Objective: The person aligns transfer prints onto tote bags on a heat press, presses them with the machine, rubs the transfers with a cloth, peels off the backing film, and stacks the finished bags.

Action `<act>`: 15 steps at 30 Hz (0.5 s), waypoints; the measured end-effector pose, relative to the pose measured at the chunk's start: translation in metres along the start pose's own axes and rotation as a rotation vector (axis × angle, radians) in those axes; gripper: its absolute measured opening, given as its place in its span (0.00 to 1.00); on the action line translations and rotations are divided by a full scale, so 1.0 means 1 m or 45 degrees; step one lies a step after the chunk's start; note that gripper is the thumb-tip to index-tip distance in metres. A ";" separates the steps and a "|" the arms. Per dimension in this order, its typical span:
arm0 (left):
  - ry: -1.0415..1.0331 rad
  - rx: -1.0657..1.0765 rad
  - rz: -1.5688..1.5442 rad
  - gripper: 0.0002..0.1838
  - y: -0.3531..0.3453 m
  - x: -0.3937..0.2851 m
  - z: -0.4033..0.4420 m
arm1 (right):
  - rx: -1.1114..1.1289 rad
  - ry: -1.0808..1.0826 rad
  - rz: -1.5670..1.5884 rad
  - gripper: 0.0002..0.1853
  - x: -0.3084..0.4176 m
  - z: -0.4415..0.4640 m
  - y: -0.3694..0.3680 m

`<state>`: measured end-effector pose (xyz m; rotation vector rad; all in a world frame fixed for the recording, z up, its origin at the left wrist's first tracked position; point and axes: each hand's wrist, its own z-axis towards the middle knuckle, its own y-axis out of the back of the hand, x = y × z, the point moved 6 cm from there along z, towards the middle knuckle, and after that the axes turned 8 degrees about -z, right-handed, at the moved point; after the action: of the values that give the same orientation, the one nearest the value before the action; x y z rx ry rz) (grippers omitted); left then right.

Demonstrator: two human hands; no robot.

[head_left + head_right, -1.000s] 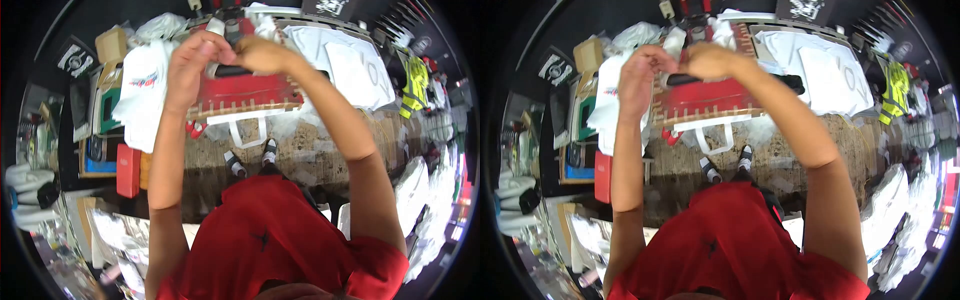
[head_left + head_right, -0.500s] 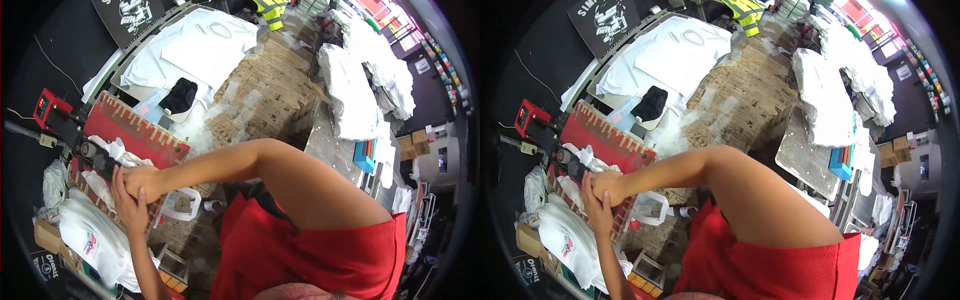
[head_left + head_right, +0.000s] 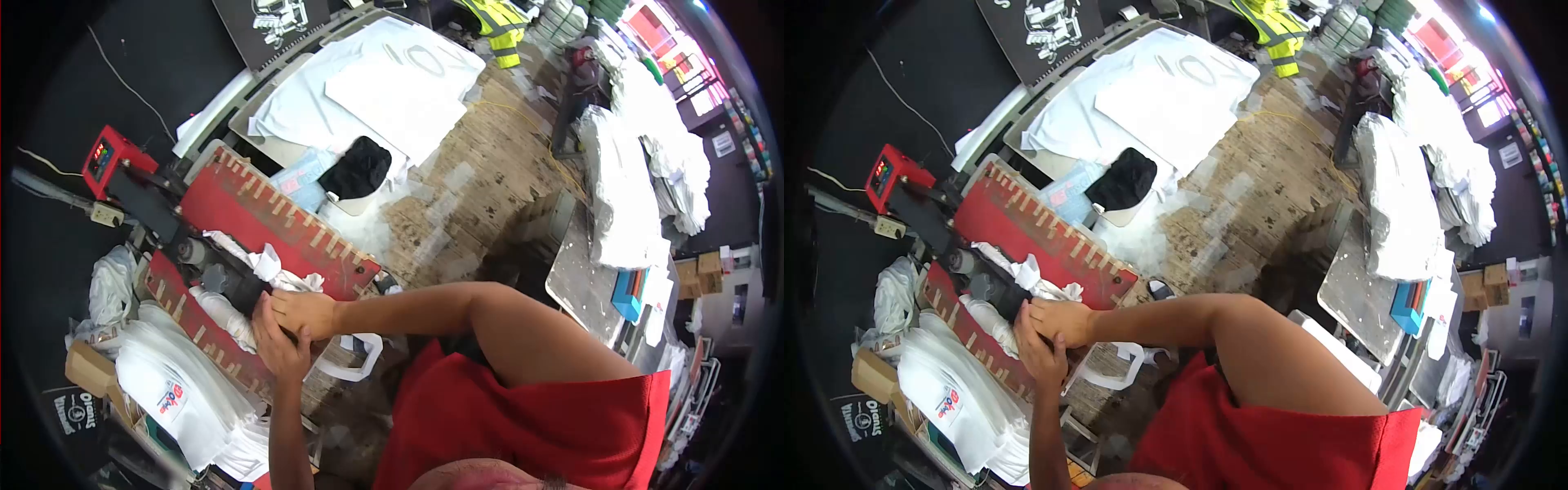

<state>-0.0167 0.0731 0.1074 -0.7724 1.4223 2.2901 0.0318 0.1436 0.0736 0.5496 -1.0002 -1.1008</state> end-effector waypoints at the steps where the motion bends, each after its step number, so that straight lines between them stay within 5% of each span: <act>1: -0.012 -0.019 0.014 0.48 -0.002 -0.002 -0.001 | -0.009 -0.021 -0.008 0.25 0.000 -0.003 0.000; 6: 0.068 -0.084 -0.052 0.40 0.002 -0.003 -0.005 | -0.124 -0.061 0.010 0.19 -0.003 -0.006 -0.006; 11: 0.075 -0.141 -0.032 0.45 0.003 0.003 -0.010 | -0.147 -0.142 0.131 0.16 0.000 -0.007 0.008; 13: 0.071 -0.212 -0.107 0.47 0.003 0.007 -0.012 | -0.381 -0.144 0.527 0.09 -0.015 -0.008 0.035; 15: 0.223 -0.149 -0.177 0.46 -0.001 0.010 -0.011 | -0.880 -0.557 0.435 0.03 -0.063 -0.027 0.078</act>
<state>-0.0207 0.0635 0.0967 -1.0955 1.2687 2.2606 0.0855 0.2286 0.0984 -0.4243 -0.9564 -1.1860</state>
